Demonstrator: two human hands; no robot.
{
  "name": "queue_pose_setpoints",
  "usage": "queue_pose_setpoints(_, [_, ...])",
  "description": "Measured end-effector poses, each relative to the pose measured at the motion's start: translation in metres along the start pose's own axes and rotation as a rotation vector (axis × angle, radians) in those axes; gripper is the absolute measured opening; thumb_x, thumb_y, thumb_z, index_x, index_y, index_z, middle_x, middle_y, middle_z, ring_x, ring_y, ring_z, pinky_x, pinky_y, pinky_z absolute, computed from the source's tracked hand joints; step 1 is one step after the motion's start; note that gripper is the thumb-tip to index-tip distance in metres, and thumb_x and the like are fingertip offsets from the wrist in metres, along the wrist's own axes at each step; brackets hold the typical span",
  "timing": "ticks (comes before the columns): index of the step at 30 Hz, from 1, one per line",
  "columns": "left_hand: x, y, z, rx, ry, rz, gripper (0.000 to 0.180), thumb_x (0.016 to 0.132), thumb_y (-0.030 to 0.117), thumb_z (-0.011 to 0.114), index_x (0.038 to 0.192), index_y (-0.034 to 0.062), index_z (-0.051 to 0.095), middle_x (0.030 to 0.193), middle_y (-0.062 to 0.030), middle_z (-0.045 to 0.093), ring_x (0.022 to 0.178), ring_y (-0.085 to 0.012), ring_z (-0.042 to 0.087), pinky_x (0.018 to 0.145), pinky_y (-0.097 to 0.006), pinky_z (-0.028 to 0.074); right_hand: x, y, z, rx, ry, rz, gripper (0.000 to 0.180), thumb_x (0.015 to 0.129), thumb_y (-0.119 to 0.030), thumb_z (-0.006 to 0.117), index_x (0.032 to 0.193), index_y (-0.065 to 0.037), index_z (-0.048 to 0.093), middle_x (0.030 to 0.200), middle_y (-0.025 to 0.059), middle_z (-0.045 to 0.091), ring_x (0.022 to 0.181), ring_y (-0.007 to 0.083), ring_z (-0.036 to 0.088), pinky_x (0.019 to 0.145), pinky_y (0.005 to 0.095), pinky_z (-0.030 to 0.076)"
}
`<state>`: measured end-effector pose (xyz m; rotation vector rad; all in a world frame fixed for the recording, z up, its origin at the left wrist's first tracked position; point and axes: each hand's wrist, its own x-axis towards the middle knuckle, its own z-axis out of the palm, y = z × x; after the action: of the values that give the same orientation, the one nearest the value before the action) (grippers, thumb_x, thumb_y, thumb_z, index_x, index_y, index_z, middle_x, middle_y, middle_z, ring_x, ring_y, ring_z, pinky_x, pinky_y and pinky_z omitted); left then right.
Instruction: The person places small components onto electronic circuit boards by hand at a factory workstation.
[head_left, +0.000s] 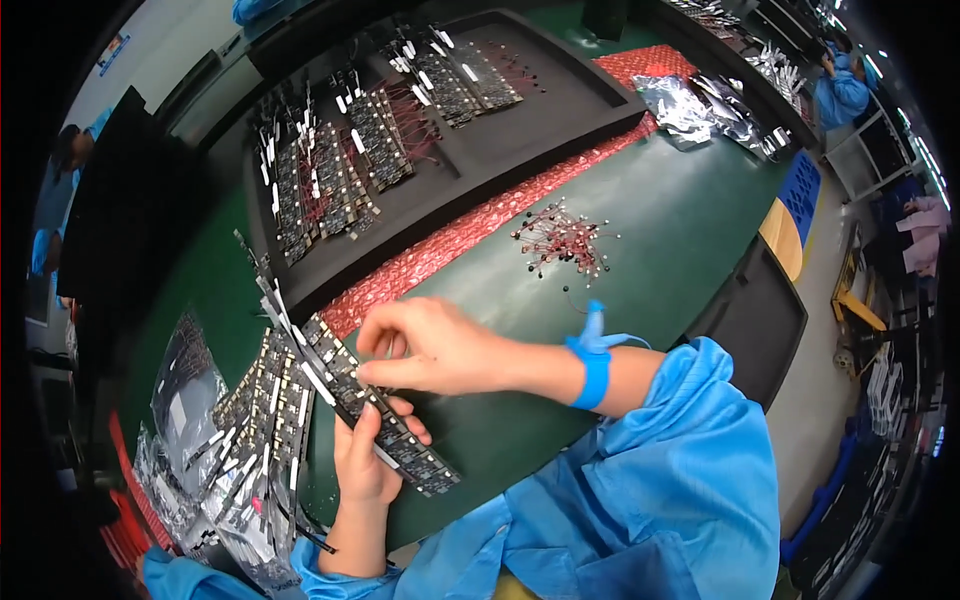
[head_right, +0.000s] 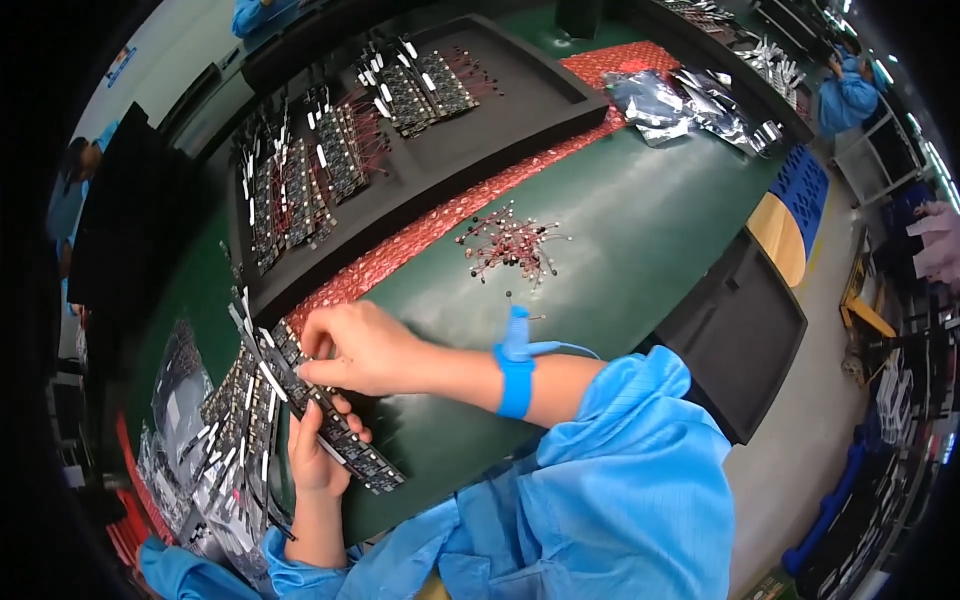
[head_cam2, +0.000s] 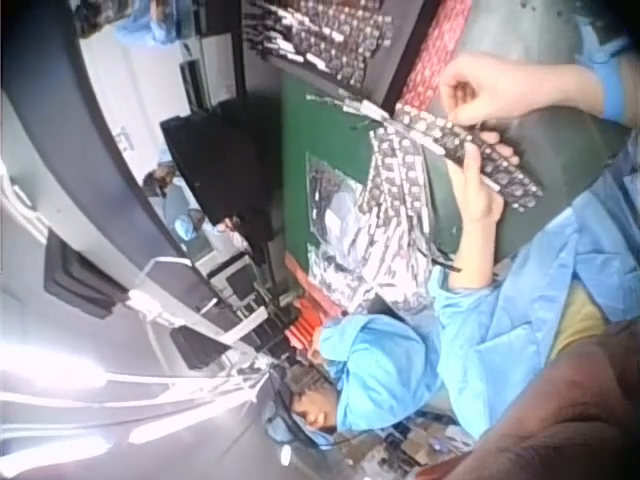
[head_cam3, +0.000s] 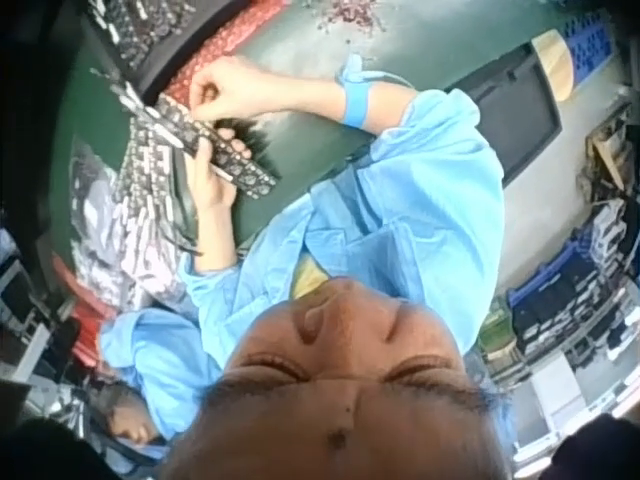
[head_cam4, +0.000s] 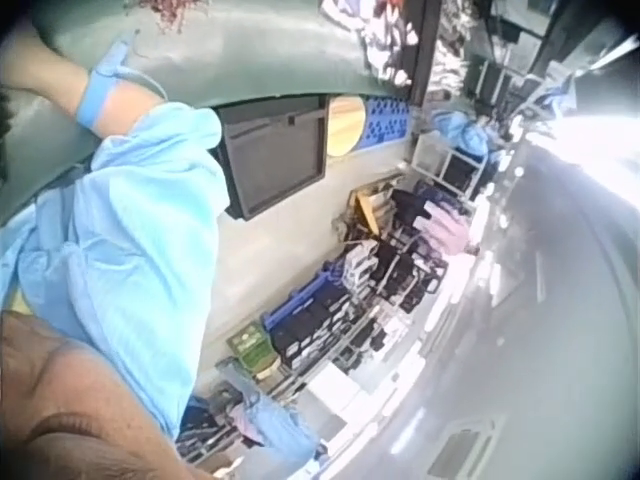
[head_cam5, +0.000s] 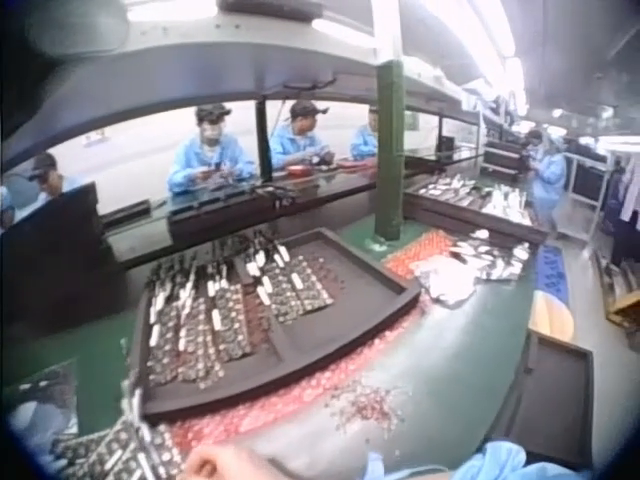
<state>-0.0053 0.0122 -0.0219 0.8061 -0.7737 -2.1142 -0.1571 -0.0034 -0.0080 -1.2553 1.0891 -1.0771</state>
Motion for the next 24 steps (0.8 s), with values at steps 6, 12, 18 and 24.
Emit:
queue_pose_setpoints(6, [0.000, 0.005, 0.000, -0.033, 0.014, -0.004, 0.028, 0.074, 0.012, 0.041, 0.099, 0.0016, 0.032, 0.073, -0.0117, 0.047, 0.060, -0.0198, 0.050, 0.051, -0.031, 0.043, -0.066, -0.039, -0.083, -0.591, 0.361, -0.165, 0.012, 0.062, -0.005, 0.054, 0.072, 0.001, 0.051, 0.065, 0.0051, 0.051, 0.059, 0.0087, 0.047, 0.055, 0.0202, 0.039])
queue_pose_setpoints(12, [0.002, 0.004, 0.002, -0.012, -0.021, -0.031, 0.028, 0.072, 0.009, 0.043, 0.097, -0.0017, 0.034, 0.073, -0.0112, 0.047, 0.062, -0.0186, 0.050, 0.054, -0.031, 0.044, -0.118, -0.012, -0.092, -0.900, 0.431, 0.023, 0.016, 0.058, -0.009, 0.058, 0.072, -0.004, 0.051, 0.059, 0.0063, 0.046, 0.055, 0.0169, 0.048, 0.048, 0.0250, 0.039])
queue_pose_setpoints(18, [0.001, 0.005, 0.000, -0.009, -0.069, -0.047, 0.029, 0.072, 0.008, 0.044, 0.098, -0.0029, 0.035, 0.075, -0.0107, 0.047, 0.064, -0.0182, 0.050, 0.057, -0.031, 0.044, -0.112, -0.001, -0.081, -1.097, 0.375, 0.127, 0.010, 0.059, -0.012, 0.055, 0.065, -0.006, 0.049, 0.059, 0.0054, 0.045, 0.060, 0.0212, 0.047, 0.050, 0.0297, 0.038])
queue_pose_setpoints(24, [0.001, 0.006, -0.001, -0.041, -0.046, -0.076, 0.030, 0.072, 0.007, 0.045, 0.098, -0.0028, 0.035, 0.077, -0.0084, 0.047, 0.069, -0.0164, 0.049, 0.062, -0.030, 0.043, -0.082, -0.005, -0.057, -1.028, 0.251, -0.144, 0.006, 0.059, -0.009, 0.051, 0.060, -0.005, 0.047, 0.057, 0.0073, 0.048, 0.058, 0.0233, 0.048, 0.051, 0.0313, 0.038])
